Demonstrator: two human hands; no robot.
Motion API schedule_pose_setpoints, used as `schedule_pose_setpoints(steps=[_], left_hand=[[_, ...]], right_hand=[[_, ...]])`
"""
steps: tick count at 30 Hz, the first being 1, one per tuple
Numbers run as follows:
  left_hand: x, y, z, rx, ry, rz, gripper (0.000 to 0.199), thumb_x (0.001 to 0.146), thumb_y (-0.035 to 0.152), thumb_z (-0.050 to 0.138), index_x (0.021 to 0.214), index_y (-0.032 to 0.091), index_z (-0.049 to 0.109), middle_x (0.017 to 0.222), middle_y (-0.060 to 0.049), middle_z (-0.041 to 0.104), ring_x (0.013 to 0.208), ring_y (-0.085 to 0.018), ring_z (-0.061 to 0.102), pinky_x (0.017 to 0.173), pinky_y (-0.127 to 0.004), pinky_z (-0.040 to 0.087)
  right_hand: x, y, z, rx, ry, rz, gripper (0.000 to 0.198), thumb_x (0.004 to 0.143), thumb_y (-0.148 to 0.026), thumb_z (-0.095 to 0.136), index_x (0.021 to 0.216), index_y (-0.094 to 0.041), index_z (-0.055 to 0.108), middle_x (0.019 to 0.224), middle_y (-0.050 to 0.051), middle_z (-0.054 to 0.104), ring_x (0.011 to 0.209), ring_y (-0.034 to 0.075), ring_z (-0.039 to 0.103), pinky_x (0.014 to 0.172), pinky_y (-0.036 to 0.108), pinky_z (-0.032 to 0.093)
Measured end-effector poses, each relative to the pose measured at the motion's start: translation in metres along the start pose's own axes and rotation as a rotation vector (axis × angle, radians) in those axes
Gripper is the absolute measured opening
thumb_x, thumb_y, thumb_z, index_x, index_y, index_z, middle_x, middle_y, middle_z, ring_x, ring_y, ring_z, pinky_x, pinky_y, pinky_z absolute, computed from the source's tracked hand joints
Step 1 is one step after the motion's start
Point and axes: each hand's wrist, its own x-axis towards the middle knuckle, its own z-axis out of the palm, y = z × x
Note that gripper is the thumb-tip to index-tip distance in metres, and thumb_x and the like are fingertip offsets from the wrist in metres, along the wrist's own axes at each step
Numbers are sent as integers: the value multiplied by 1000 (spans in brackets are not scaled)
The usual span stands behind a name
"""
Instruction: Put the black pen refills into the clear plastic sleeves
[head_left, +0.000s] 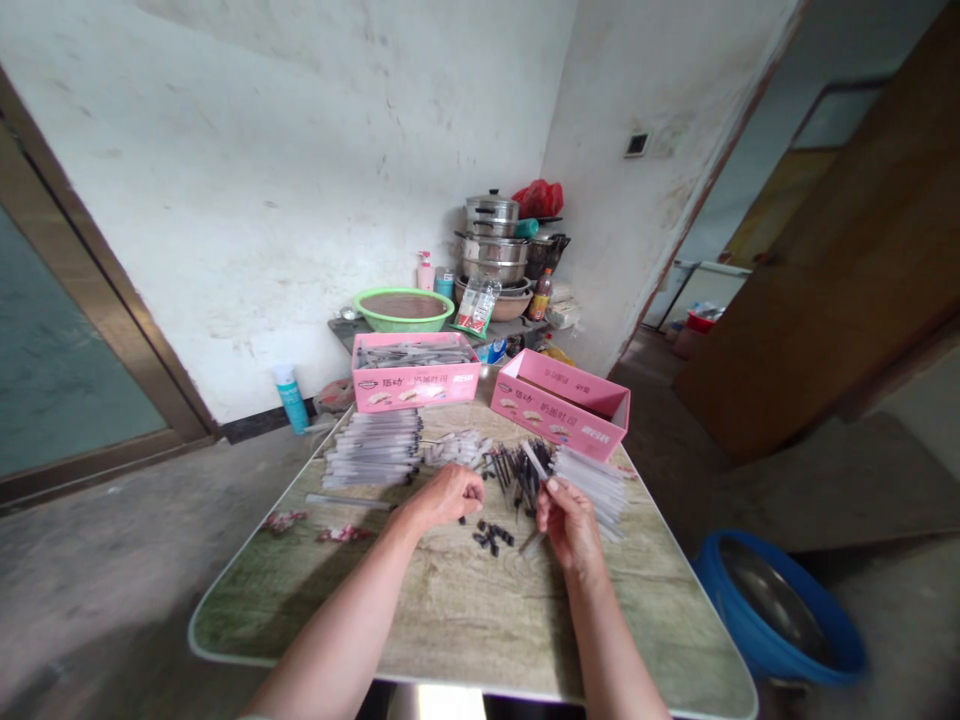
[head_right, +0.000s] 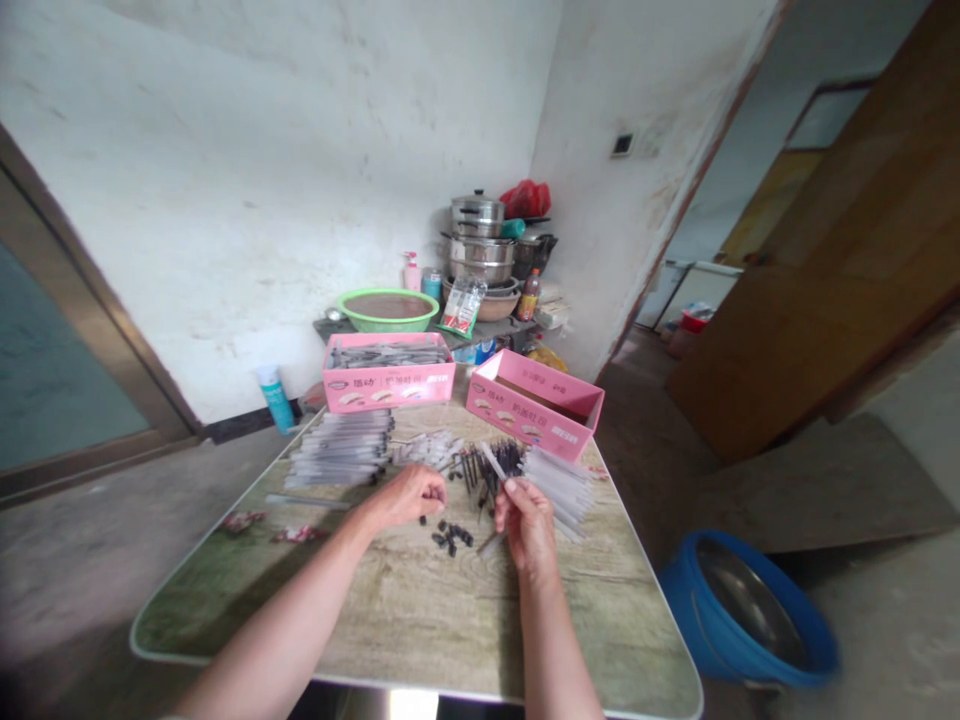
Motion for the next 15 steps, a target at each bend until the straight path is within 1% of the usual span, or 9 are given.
schedule_pose_setpoints(steps=[2,6,8,10,12,15], left_hand=[[3,4,3,-138,66,-54,3,67,18,74,69,17,72,61,-3,66,55,-15,58,57,-25,41],[10,10,8,-605,219,-147,29,71,33,77,89,11,70,69,-5,68,58,-13,60,60,-26,48],[11,10,6,-765,282,-167,37,69,35,79,95,10,70,77,-7,71,65,-14,64,65,-27,51],[11,8,3,-853,338,-192,39,67,35,82,94,9,71,80,-9,72,69,-16,66,69,-28,53],[10,7,0,-894,371,-213,39,64,34,85,91,9,72,79,-10,73,70,-17,68,69,-29,54],[10,6,-1,-899,368,-216,38,63,33,86,89,9,72,77,-10,73,69,-18,67,66,-29,54]], right_hand=[[-1,0,1,-14,6,0,29,67,-37,83,72,-15,64,54,-3,62,34,7,49,31,17,38],[-2,3,3,-76,1,7,29,66,-37,83,76,-14,67,53,-2,62,34,7,48,31,17,38],[-2,5,5,-120,-8,10,29,67,-37,83,76,-14,69,53,-2,63,34,7,47,31,17,37],[-3,6,6,-161,-12,6,29,67,-37,82,76,-14,70,53,-2,62,34,7,46,31,17,35],[-3,6,8,-197,-13,-1,29,67,-38,82,76,-14,70,53,-2,62,34,7,46,31,17,34],[-4,6,10,-232,-14,-5,29,67,-40,81,74,-14,70,52,-2,61,33,7,45,31,17,33]])
